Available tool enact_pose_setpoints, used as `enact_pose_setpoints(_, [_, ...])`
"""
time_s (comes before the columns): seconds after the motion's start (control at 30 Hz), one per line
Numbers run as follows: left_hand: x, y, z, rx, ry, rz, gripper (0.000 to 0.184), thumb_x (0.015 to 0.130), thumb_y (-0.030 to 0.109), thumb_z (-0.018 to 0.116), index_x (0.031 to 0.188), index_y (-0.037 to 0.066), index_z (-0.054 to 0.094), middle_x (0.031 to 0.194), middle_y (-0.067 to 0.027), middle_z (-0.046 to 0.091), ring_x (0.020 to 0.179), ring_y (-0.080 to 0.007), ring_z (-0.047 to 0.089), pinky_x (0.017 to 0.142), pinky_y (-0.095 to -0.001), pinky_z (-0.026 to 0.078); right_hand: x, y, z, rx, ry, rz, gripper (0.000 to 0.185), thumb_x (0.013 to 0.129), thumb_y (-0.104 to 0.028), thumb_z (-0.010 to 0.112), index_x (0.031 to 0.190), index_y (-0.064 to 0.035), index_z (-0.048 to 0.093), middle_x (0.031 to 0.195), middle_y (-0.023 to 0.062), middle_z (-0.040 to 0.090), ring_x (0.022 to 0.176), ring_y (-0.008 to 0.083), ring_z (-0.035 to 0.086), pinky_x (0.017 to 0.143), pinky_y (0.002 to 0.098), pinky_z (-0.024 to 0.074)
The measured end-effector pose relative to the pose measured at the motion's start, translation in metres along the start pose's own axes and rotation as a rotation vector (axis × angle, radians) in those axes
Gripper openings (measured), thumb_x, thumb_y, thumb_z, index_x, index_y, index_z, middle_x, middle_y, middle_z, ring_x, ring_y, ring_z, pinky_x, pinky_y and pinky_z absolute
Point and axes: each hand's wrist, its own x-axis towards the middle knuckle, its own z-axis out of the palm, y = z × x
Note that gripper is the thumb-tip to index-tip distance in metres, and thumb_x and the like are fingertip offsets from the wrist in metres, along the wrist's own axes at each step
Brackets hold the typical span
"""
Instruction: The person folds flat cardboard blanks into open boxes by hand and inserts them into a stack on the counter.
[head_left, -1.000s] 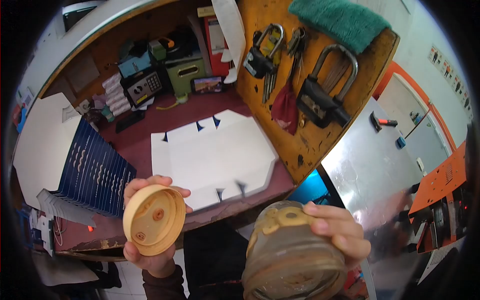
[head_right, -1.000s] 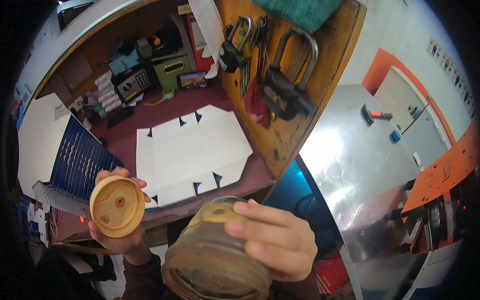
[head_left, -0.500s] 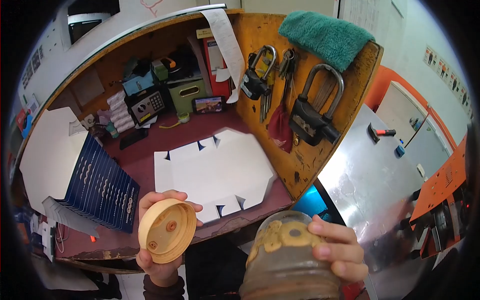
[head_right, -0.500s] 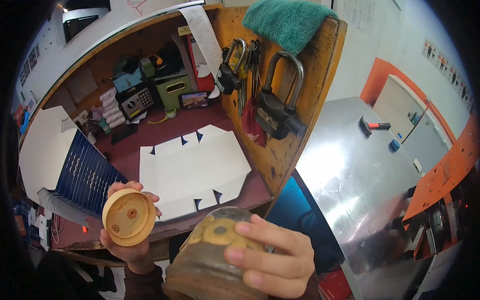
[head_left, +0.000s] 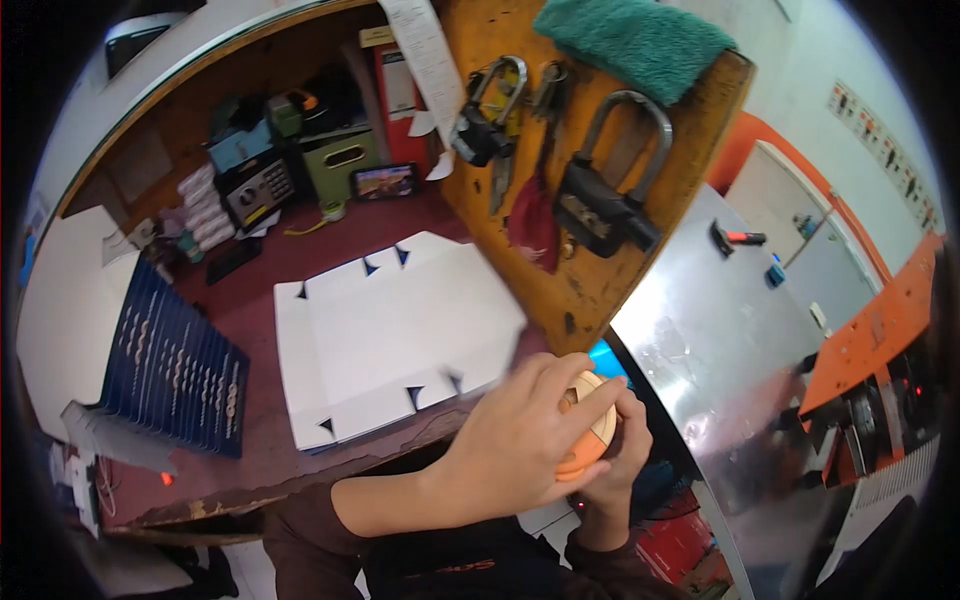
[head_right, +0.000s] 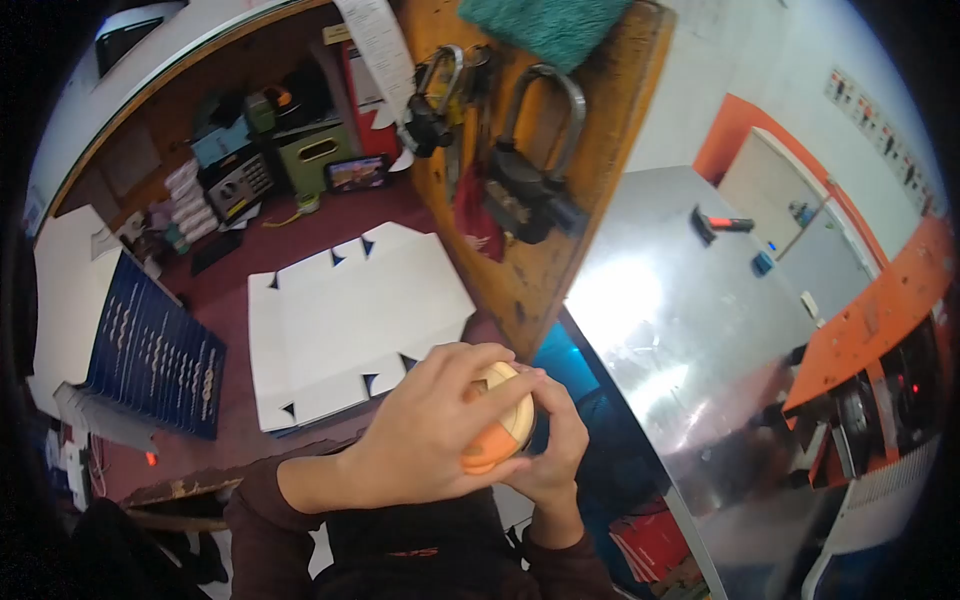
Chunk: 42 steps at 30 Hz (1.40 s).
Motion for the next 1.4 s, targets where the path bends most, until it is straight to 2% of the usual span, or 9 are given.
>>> enact_pose_setpoints(0.37, [0.020, -0.008, 0.044, -0.060, 0.038, 0.186, 0.073, 0.069, 0.040, 0.067, 0.127, 0.007, 0.038, 0.129, -0.0193, 0.034, 0.116, -0.0349, 0.036, 0.096, -0.0461, 0.030, 0.023, 0.058, -0.053, -0.347, 0.542, 0.238, 0.078, 0.050, -0.017, 0.083, 0.115, -0.0015, 0.043, 0.106, 0.0126, 0.053, 0.097, 0.0210, 0.053, 0.082, 0.0346, 0.0465])
enact_pose_setpoints(0.6, [-0.098, -0.111, 0.000, 0.488, -0.497, -0.617, 0.085, 0.060, 0.043, 0.075, 0.125, 0.003, 0.039, 0.133, -0.0278, 0.028, 0.122, -0.0492, 0.025, 0.098, -0.0495, 0.029, 0.051, 0.119, -0.086, -0.531, 0.719, 0.467, 0.079, 0.053, -0.020, 0.083, 0.118, -0.0029, 0.041, 0.113, 0.0135, 0.049, 0.102, 0.0253, 0.051, 0.089, 0.0333, 0.0411])
enact_pose_setpoints(0.77, [-0.133, -0.144, -0.029, 0.370, -0.475, -0.660, 0.079, 0.060, 0.051, 0.071, 0.122, 0.009, 0.047, 0.133, -0.0199, 0.035, 0.120, -0.0386, 0.036, 0.095, -0.0417, 0.036, 0.062, 0.083, -0.049, -0.764, 0.978, 0.153, 0.078, 0.059, -0.022, 0.081, 0.119, 0.0007, 0.037, 0.116, 0.0139, 0.045, 0.108, 0.0264, 0.047, 0.095, 0.0360, 0.0357])
enact_pose_setpoints(0.9, [-0.138, -0.154, -0.040, 0.251, -0.371, -0.547, 0.052, 0.071, 0.048, 0.064, 0.104, 0.007, 0.061, 0.114, -0.0177, 0.055, 0.102, -0.0327, 0.054, 0.083, -0.0406, 0.044, 0.015, 0.047, 0.000, -0.209, 0.502, -0.052, 0.020, 0.083, -0.016, 0.057, 0.091, 0.0006, 0.050, 0.090, 0.0128, 0.053, 0.085, 0.0217, 0.054, 0.075, 0.0313, 0.0434])
enact_pose_setpoints(0.97, [-0.135, -0.169, -0.046, 0.218, -0.353, -0.634, 0.041, 0.077, 0.042, 0.060, 0.095, 0.005, 0.061, 0.098, -0.0159, 0.058, 0.087, -0.0302, 0.056, 0.075, -0.0396, 0.044, -0.013, 0.033, 0.033, 0.209, 0.078, -0.054, 0.034, 0.088, -0.020, 0.047, 0.059, -0.0029, 0.047, 0.053, 0.0061, 0.051, 0.051, 0.0158, 0.051, 0.050, 0.0256, 0.0408])
enact_pose_setpoints(1.03, [-0.132, -0.174, -0.059, 0.183, -0.338, -0.718, 0.032, 0.083, 0.035, 0.056, 0.086, 0.003, 0.061, 0.081, -0.0142, 0.062, 0.072, -0.0276, 0.058, 0.067, -0.0386, 0.045, -0.035, 0.019, 0.061, 0.325, -0.247, 0.078, 0.038, 0.091, -0.019, 0.040, 0.057, -0.0016, 0.046, 0.054, 0.0073, 0.050, 0.047, 0.0150, 0.047, 0.045, 0.0253, 0.0375])
enact_pose_setpoints(1.1, [-0.129, -0.164, -0.077, 0.140, 0.173, -0.651, 0.029, 0.089, 0.024, 0.047, 0.074, 0.000, 0.054, 0.060, -0.0047, 0.054, 0.056, -0.0160, 0.048, 0.055, -0.0312, 0.040, -0.047, 0.004, 0.096, 0.524, -0.412, 0.258, 0.034, 0.092, -0.017, 0.037, 0.064, -0.0003, 0.047, 0.056, 0.0058, 0.049, 0.050, 0.0134, 0.048, 0.045, 0.0244, 0.0373])
enact_pose_setpoints(1.27, [-0.126, -0.120, -0.096, -0.332, 1.025, -0.600, 0.035, 0.095, 0.024, 0.037, 0.086, -0.005, 0.055, 0.072, -0.0016, 0.055, 0.065, -0.0075, 0.047, 0.059, -0.0259, 0.040, -0.041, -0.023, 0.161, 0.900, -0.808, 0.748, 0.023, 0.093, -0.021, 0.039, 0.100, -0.0007, 0.048, 0.088, 0.0082, 0.055, 0.070, 0.0148, 0.056, 0.058, 0.0278, 0.0470])
enact_pose_setpoints(1.4, [-0.124, -0.099, -0.071, -0.490, 1.254, -0.492, 0.037, 0.095, 0.026, 0.037, 0.109, -0.005, 0.050, 0.090, -0.0039, 0.058, 0.076, -0.0066, 0.051, 0.065, -0.0183, 0.041, -0.030, -0.026, 0.176, 1.256, -0.679, 1.092, 0.031, 0.090, -0.022, 0.048, 0.116, -0.0050, 0.045, 0.110, 0.0077, 0.053, 0.089, 0.0177, 0.057, 0.077, 0.0352, 0.0471])
